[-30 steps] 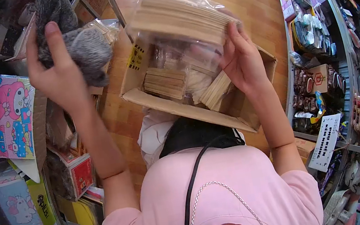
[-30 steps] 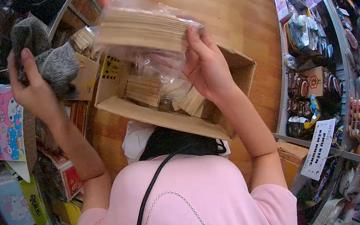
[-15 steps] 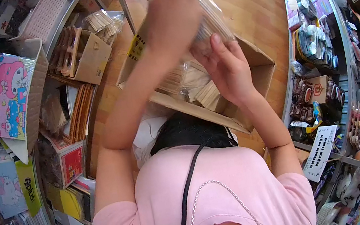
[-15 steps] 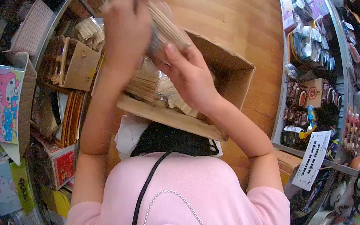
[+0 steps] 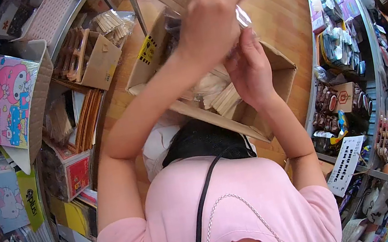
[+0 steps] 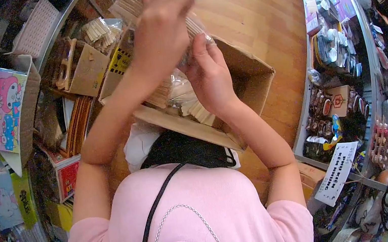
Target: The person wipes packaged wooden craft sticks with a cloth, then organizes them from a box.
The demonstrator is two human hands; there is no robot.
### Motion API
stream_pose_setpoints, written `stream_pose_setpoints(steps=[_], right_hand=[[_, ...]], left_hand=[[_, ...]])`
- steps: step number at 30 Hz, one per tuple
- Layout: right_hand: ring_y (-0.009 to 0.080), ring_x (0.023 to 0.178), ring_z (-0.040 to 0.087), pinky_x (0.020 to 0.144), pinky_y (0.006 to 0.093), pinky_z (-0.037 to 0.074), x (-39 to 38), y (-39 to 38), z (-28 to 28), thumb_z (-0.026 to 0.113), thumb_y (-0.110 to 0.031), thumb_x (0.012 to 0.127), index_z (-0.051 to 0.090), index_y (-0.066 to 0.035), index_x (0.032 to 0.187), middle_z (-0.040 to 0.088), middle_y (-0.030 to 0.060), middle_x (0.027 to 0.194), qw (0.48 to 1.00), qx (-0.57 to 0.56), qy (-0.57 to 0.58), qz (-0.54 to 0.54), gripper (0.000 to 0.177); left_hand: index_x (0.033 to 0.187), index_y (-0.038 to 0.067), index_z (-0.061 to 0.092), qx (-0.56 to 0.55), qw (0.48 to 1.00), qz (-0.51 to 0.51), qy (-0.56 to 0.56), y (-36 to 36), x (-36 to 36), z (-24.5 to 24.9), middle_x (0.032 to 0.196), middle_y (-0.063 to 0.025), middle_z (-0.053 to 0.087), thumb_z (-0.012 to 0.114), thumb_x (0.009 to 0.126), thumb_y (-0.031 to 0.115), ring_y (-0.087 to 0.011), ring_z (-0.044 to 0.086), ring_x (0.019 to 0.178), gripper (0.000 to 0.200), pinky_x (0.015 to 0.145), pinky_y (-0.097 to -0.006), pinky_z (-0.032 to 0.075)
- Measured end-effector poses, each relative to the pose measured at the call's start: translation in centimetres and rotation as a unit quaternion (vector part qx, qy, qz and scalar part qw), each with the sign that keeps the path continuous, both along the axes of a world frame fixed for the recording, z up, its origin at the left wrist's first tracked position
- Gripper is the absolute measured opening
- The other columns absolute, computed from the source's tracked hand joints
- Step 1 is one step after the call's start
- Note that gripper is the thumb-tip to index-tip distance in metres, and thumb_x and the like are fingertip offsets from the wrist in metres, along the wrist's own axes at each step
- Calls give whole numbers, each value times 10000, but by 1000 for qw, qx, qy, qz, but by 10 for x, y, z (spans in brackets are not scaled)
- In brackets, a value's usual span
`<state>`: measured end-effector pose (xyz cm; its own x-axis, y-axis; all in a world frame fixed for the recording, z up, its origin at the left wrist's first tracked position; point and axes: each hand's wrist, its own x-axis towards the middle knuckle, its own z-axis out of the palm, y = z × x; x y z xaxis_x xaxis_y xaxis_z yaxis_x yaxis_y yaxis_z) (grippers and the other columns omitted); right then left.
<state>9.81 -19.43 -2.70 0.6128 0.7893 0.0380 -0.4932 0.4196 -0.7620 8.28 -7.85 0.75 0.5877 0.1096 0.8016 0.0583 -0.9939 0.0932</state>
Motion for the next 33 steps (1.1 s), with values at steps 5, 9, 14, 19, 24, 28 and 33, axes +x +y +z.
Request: stream_pose_setpoints(steps=[5, 9, 14, 19, 24, 28, 33], right_hand=[[226, 1169, 462, 1002, 452, 349, -4, 0, 2, 385, -360, 952, 354, -27, 1294, 439, 104, 1296, 998, -28, -43, -22, 478], [230, 1198, 437, 1014, 443, 340, 3, 2, 2, 380, -325, 960, 344, -23, 1307, 429, 108, 1311, 1000, -20, -9, -18, 461], [230, 1227, 405, 1025, 420, 313, -2, 5, 10, 371, -305, 966, 329, -21, 1316, 431, 99, 1313, 998, -39, -7, -53, 453], [210, 1215, 408, 1001, 415, 327, 6, 5, 7, 344, -320, 969, 307, -93, 1353, 385, 65, 1351, 999, 23, -14, 25, 447], [218, 1214, 409, 988, 429, 347, -5, 7, 10, 331, -318, 972, 298, -89, 1364, 392, 78, 1347, 999, 11, -32, -3, 455], [227, 1231, 392, 1011, 429, 327, -3, 4, 12, 340, -330, 970, 297, -68, 1362, 392, 92, 1346, 1000, 9, -29, 2, 474], [237, 1222, 407, 1028, 421, 314, 4, 6, 6, 355, -328, 968, 330, -35, 1330, 404, 110, 1328, 999, -16, 29, -26, 466]], left_hand=[[1171, 59, 566, -322, 942, -85, -28, 43, 1, 20, 1297, -139, 471, 411, 798, -88, -315, 331, 1286, 430, 1063, -408, 302], [1192, 103, 555, -325, 938, -75, -92, 42, -10, 1, 1314, -109, 464, 454, 820, -16, -296, 348, 1283, 403, 1057, -457, 266], [1156, 88, 570, -161, 975, -151, -39, -9, -20, -17, 1246, -77, 532, 514, 786, 29, -287, 463, 1191, 379, 1006, -468, 322], [1140, 61, 575, -4, 994, -105, -30, 8, -9, -6, 1252, -81, 527, 519, 772, 33, -270, 473, 1185, 373, 994, -452, 356], [1103, -11, 582, -157, 984, -80, 39, 47, -13, 26, 1195, -161, 559, 382, 848, -29, -257, 475, 1180, 325, 982, -398, 366], [1203, 131, 552, -294, 947, -127, -30, 42, -13, -17, 1319, -60, 473, 495, 799, 21, -286, 389, 1260, 422, 1041, -513, 250], [1146, 67, 568, -128, 983, -132, 9, -16, -26, -33, 1276, -121, 499, 475, 779, 42, -265, 394, 1258, 379, 1037, -484, 292]])
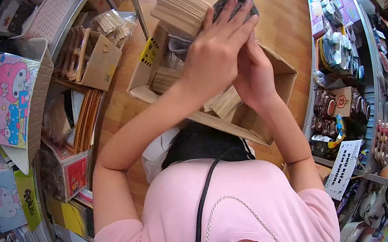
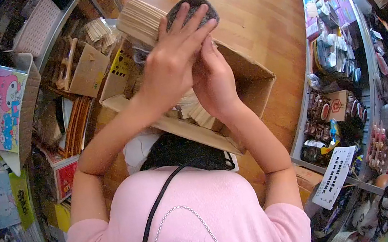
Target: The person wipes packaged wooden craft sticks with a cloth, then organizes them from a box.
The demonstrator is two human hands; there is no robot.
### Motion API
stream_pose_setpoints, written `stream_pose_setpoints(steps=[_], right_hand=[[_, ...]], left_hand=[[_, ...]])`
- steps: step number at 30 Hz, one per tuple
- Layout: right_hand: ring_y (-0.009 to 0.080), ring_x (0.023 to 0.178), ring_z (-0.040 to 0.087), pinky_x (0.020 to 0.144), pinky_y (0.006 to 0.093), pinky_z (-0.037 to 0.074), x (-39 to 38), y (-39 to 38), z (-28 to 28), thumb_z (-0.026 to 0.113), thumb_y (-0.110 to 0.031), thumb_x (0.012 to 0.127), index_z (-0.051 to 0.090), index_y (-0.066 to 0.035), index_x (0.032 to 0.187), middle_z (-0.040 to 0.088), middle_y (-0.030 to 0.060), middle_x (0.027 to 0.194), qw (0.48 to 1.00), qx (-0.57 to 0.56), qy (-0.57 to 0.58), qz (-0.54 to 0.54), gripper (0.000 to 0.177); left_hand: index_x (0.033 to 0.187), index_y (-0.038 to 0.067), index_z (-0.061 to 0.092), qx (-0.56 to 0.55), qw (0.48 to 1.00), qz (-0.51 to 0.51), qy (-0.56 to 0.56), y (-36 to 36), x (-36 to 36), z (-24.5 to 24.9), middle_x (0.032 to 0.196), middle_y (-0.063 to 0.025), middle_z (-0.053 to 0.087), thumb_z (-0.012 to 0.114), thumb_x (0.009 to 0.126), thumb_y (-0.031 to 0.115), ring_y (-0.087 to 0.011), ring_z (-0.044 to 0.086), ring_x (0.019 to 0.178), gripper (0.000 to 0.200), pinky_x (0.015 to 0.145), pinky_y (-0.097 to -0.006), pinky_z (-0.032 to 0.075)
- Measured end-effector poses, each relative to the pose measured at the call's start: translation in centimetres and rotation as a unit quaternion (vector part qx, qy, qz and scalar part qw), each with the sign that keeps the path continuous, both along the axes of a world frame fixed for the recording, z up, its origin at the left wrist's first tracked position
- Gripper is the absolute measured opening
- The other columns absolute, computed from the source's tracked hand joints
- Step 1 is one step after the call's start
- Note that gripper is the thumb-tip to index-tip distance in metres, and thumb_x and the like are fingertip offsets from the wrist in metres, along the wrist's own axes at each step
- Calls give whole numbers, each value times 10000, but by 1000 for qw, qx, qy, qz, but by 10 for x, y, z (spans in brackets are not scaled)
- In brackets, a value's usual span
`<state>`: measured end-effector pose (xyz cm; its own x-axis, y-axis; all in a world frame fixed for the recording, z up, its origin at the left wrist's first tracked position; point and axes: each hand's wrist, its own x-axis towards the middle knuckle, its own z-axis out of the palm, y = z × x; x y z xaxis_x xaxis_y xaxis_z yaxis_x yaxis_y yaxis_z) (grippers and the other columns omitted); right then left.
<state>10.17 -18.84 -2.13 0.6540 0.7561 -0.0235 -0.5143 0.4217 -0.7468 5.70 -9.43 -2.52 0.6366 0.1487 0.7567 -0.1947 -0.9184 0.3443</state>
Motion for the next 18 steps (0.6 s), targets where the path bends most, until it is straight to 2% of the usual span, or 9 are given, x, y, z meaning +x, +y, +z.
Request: stream_pose_setpoints(steps=[2, 3, 5, 7, 9, 11, 15, 17, 18], right_hand=[[229, 1204, 428, 992, 412, 354, -1, -1, -4, 345, -344, 967, 341, -72, 1320, 450, 106, 1289, 995, -76, 56, -28, 446], [229, 1204, 428, 992, 412, 354, -3, -2, -4, 345, -344, 967, 341, -72, 1320, 450, 106, 1289, 995, -77, 56, -27, 446], [223, 1210, 426, 1014, 423, 332, -7, -2, -1, 352, -336, 966, 357, -49, 1295, 458, 105, 1281, 999, -7, -22, 25, 436], [222, 1213, 423, 1025, 412, 323, -9, -4, -4, 360, -336, 964, 356, -45, 1299, 455, 102, 1287, 999, -10, -18, 30, 444], [220, 1217, 421, 1035, 401, 314, -7, -2, -2, 369, -337, 962, 356, -42, 1302, 451, 99, 1293, 999, -11, -14, 32, 451], [211, 1176, 459, 1002, 363, 345, -4, 1, 4, 377, -361, 958, 372, -23, 1294, 471, 111, 1278, 1000, -26, -1, -16, 477], [207, 1178, 449, 997, 370, 346, -3, 4, 2, 380, -374, 954, 383, -39, 1292, 468, 97, 1281, 999, 5, 25, -45, 476], [204, 1173, 452, 989, 375, 353, -2, -2, -3, 387, -378, 951, 382, -45, 1295, 470, 92, 1277, 998, -27, 49, -38, 478], [200, 1172, 451, 986, 375, 356, -4, -3, -2, 390, -377, 951, 384, -49, 1295, 471, 87, 1275, 999, -39, 18, -25, 476]], left_hand=[[1165, 86, 561, -8, 1000, -4, -4, 16, 6, 5, 1296, -111, 482, 459, 792, 22, -286, 377, 1267, 392, 1048, -484, 266], [1183, 105, 554, -13, 1000, -7, -9, 31, 11, 9, 1316, -101, 466, 444, 804, 1, -307, 359, 1276, 408, 1059, -485, 240], [1174, 101, 560, -2, 1000, 14, -19, 61, 18, 11, 1301, -112, 478, 440, 819, 12, -304, 364, 1273, 385, 1052, -486, 257], [1154, 96, 572, -99, 993, 60, -29, 72, 18, 13, 1279, -130, 496, 429, 831, 11, -297, 358, 1277, 364, 1044, -481, 271], [1200, 93, 541, -56, 994, 85, -29, 45, 9, 0, 1312, -129, 464, 437, 841, 29, -295, 341, 1289, 379, 1048, -475, 265], [1211, 21, 513, -33, 999, 6, -12, -6, -4, -5, 1316, -169, 444, 453, 775, 29, -299, 376, 1266, 440, 1059, -457, 258], [1226, 4, 493, -12, 999, -23, 20, -8, -2, 2, 1321, -168, 439, 439, 770, 7, -309, 374, 1265, 459, 1051, -459, 265], [1233, 4, 482, 34, 999, 39, -7, 22, 13, 3, 1320, -164, 444, 435, 753, -15, -315, 372, 1265, 482, 1040, -469, 278], [1233, 4, 482, 37, 998, 42, -8, 43, 18, 4, 1320, -164, 444, 435, 753, -15, -315, 372, 1265, 482, 1040, -469, 278]])
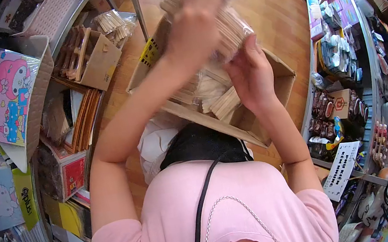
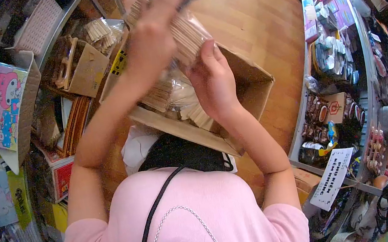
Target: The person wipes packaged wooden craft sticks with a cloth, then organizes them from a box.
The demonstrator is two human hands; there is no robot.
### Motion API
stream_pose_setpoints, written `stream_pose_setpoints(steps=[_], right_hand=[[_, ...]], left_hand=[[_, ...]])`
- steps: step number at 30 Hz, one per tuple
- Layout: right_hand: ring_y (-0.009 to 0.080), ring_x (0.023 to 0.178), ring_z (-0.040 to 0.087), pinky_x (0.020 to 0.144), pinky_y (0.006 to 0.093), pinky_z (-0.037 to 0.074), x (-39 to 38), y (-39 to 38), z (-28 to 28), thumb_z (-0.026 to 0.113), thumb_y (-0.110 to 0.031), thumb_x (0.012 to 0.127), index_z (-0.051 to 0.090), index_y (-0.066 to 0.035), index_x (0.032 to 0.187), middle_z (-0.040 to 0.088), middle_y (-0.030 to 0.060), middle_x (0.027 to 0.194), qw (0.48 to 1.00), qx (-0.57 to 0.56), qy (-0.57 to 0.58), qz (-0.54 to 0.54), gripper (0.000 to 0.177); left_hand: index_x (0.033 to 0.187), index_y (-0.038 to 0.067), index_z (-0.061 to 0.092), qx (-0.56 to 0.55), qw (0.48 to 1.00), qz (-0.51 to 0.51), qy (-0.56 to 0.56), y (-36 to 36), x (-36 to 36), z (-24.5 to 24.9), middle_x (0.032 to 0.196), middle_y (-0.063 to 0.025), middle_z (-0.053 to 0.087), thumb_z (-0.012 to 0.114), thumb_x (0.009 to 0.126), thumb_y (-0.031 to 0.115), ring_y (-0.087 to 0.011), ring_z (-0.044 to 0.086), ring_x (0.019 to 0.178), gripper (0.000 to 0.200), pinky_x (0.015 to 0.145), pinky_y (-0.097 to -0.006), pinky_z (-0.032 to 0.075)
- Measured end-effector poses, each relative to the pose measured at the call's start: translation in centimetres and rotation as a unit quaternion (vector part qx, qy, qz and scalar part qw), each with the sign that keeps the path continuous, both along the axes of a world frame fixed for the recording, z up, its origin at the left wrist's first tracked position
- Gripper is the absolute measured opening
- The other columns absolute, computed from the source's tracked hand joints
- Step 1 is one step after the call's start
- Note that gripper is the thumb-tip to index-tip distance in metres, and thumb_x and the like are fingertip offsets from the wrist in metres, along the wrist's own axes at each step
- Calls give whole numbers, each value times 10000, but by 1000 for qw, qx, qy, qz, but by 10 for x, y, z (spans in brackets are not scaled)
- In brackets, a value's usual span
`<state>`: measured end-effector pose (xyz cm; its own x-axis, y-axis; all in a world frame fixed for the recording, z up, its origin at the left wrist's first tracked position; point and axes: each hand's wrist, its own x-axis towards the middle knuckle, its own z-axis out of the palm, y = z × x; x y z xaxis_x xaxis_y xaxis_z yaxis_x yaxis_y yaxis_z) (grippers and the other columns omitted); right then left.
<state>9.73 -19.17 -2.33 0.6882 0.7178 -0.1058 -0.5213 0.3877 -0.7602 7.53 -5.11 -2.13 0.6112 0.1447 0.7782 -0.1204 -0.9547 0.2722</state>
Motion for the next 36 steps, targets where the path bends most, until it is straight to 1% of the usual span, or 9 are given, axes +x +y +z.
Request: stream_pose_setpoints(steps=[5, 9, 15, 17, 23, 26, 30, 33, 36], right_hand=[[189, 1172, 448, 980, 366, 359, -6, 3, -2, 388, -370, 954, 364, -52, 1308, 470, 77, 1278, 999, 3, -31, 28, 476], [198, 1148, 465, 975, 374, 366, -6, 3, -5, 379, -353, 960, 383, -60, 1274, 485, 83, 1245, 999, -7, 49, -10, 430], [220, 1166, 454, 1003, 382, 351, -6, 1, -8, 352, -342, 967, 387, -42, 1264, 459, 114, 1266, 999, -19, 38, 2, 423], [224, 1163, 456, 1004, 380, 350, -11, 4, -5, 344, -339, 970, 390, -36, 1258, 460, 115, 1264, 1000, -6, 26, 3, 421], [235, 1199, 429, 1049, 402, 313, -3, 10, -8, 328, -310, 976, 367, -21, 1276, 438, 117, 1296, 999, -20, 46, 6, 419], [245, 1215, 415, 1059, 412, 301, 0, 10, -20, 322, -304, 977, 360, -12, 1279, 425, 128, 1311, 999, -16, 40, -33, 421], [211, 1143, 470, 979, 377, 370, 0, 7, -16, 330, -295, 978, 382, -63, 1273, 470, 80, 1270, 997, 10, 73, 10, 379], [211, 1140, 474, 957, 378, 398, 2, 8, -13, 329, -290, 978, 380, -69, 1276, 466, 72, 1275, 996, 8, 83, 18, 374], [210, 1140, 478, 950, 378, 406, 2, 11, -12, 332, -290, 978, 378, -70, 1277, 463, 72, 1279, 996, -1, 92, 1, 374]], left_hand=[[1234, 2, 476, -167, 985, 22, 45, 12, -2, -2, 1329, -161, 434, 435, 737, -29, -327, 370, 1263, 500, 1042, -468, 277], [1191, 0, 504, -104, 994, -38, 18, -56, -19, -14, 1281, -180, 477, 462, 752, 4, -341, 389, 1245, 442, 1037, -488, 275], [1154, 8, 540, -74, 997, -11, 12, 5, 12, 0, 1251, -175, 502, 466, 786, 46, -323, 412, 1226, 376, 1053, -478, 261], [1061, -33, 584, -316, 948, -28, 22, 19, 8, 26, 1115, -115, 612, 399, 850, -21, -249, 524, 1116, 281, 940, -391, 411], [1084, 24, 572, -52, 998, 43, -10, -40, -2, -27, 1156, -154, 555, 458, 791, 90, -328, 472, 1139, 321, 1002, -482, 315], [1149, 57, 557, -104, 991, -51, 62, -22, 6, -21, 1278, -130, 490, 442, 803, 44, -365, 378, 1234, 365, 1036, -462, 273], [1149, 55, 556, -144, 976, 35, 157, 38, 18, -15, 1274, -140, 491, 424, 797, 13, -359, 381, 1236, 378, 1039, -455, 267], [1074, -37, 577, -114, 989, 61, 78, 41, 5, -9, 1051, -109, 629, 399, 867, -10, -227, 581, 1002, 274, 880, -366, 451], [1135, -2, 557, -106, 992, 15, 60, -4, -10, -35, 1218, -153, 529, 437, 786, 78, -353, 407, 1218, 378, 1052, -512, 222]])
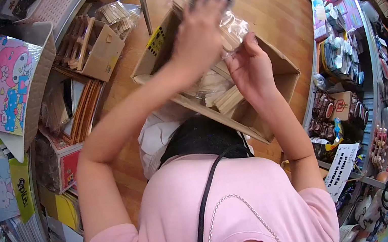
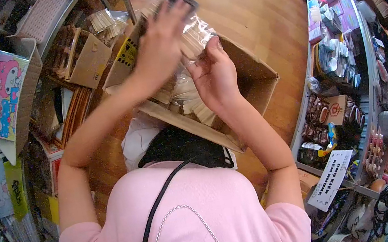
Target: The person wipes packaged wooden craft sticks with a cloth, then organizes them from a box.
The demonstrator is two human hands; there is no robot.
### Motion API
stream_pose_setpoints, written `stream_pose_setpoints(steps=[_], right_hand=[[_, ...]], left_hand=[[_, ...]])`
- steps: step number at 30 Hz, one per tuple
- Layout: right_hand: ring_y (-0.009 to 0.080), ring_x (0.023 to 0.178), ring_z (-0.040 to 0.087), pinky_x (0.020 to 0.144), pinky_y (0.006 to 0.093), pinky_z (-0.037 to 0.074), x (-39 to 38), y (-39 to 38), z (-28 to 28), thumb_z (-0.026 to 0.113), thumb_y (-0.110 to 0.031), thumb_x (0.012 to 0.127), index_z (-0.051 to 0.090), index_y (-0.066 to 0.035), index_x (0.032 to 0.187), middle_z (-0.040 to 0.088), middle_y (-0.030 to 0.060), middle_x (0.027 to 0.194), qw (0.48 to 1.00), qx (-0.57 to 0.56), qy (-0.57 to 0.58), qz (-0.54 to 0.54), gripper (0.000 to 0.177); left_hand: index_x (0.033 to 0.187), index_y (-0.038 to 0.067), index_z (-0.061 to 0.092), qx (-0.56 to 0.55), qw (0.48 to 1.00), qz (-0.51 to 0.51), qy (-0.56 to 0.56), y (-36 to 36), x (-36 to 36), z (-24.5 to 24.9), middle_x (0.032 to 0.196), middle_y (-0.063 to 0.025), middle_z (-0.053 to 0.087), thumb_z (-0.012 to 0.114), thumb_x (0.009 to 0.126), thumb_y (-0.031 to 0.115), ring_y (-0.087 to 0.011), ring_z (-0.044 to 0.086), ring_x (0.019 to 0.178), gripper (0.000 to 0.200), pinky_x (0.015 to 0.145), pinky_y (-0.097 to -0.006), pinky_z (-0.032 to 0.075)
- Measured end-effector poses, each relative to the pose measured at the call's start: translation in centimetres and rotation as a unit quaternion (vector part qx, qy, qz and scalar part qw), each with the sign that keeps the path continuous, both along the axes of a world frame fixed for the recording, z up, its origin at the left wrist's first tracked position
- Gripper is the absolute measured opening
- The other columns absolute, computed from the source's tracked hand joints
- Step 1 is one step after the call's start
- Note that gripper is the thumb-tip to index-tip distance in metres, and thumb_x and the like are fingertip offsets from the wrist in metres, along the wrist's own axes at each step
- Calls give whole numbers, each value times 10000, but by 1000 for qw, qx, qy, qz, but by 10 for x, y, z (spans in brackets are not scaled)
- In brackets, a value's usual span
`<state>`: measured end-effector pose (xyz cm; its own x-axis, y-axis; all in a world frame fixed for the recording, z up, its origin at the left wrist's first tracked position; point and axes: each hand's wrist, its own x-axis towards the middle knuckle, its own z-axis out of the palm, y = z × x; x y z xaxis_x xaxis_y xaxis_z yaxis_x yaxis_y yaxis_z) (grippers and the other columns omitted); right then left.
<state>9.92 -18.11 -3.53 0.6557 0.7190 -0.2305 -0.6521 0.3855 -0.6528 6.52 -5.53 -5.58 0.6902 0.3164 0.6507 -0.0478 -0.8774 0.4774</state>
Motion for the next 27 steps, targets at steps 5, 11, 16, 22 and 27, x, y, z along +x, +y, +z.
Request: stream_pose_setpoints(steps=[5, 11, 16, 22, 27], right_hand=[[211, 1137, 483, 947, 374, 405, -8, -4, 2, 326, -293, 980, 375, -62, 1275, 469, 88, 1268, 999, -21, -10, -24, 379], [208, 1104, 510, 939, 360, 415, -11, -5, 3, 373, -322, 963, 398, -47, 1253, 510, 92, 1217, 999, -8, -37, 6, 400], [293, 1151, 486, 962, 412, 418, -9, -9, 9, 417, -318, 945, 436, -26, 1216, 496, 132, 1246, 998, -46, -38, 20, 399], [259, 1166, 477, 959, 423, 414, -2, -10, 16, 409, -354, 941, 401, -26, 1265, 475, 113, 1282, 995, 4, -80, 56, 461], [238, 1151, 484, 966, 382, 380, -6, -9, 9, 410, -342, 944, 441, 26, 1232, 511, 126, 1233, 971, -94, -189, 113, 469]], left_hand=[[1090, 35, 592, 3, 994, -106, 27, -31, 1, 17, 1243, -138, 523, 433, 818, 54, -328, 393, 1240, 316, 1076, -477, 203], [1070, 82, 612, 22, 995, -24, 99, 45, 21, 31, 1069, -192, 596, 469, 832, 98, -361, 541, 1038, 278, 1014, -427, 288], [1132, 87, 580, -78, 993, 19, 83, 92, -3, 15, 989, -210, 618, 455, 902, 171, -356, 609, 855, 275, 758, -364, 473], [1091, -2, 581, -244, 970, 5, 1, 113, -64, 36, 1004, -129, 635, 416, 915, 125, -204, 597, 935, 273, 833, -302, 452], [1089, -16, 589, -460, 886, -58, -10, 87, -138, 34, 1041, -98, 611, 401, 952, 266, -157, 552, 984, 366, 912, -285, 391]])
